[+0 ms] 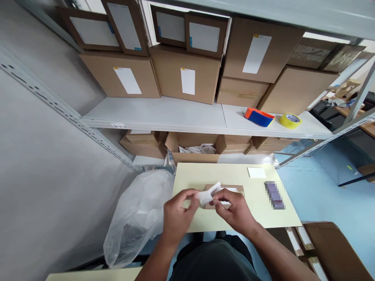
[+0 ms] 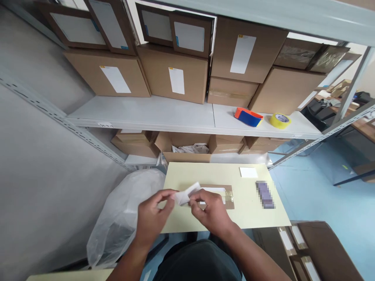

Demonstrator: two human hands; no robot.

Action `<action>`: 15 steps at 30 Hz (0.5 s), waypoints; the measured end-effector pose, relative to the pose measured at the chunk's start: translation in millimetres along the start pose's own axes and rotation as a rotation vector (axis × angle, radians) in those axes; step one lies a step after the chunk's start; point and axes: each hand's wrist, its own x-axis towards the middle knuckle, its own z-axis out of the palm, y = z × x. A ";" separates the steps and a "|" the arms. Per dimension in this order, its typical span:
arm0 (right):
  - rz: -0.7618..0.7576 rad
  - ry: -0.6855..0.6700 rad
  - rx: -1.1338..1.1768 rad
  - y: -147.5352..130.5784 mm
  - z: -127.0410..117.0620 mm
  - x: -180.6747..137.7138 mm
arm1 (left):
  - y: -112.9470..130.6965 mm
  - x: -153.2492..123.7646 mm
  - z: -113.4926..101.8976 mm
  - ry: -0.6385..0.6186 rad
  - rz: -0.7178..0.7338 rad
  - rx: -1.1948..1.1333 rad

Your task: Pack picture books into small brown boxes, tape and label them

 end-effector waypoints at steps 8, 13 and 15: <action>0.397 0.204 0.425 74.5 -47.2 35.4 | -85.7 11.2 -71.5 0.669 -0.740 -0.488; 0.337 0.218 0.404 98.8 -37.0 98.4 | -88.3 -11.4 -101.8 0.715 -0.745 -0.501; 0.246 0.204 0.335 95.9 -21.2 128.3 | -81.7 -18.9 -103.7 0.699 -0.747 -0.486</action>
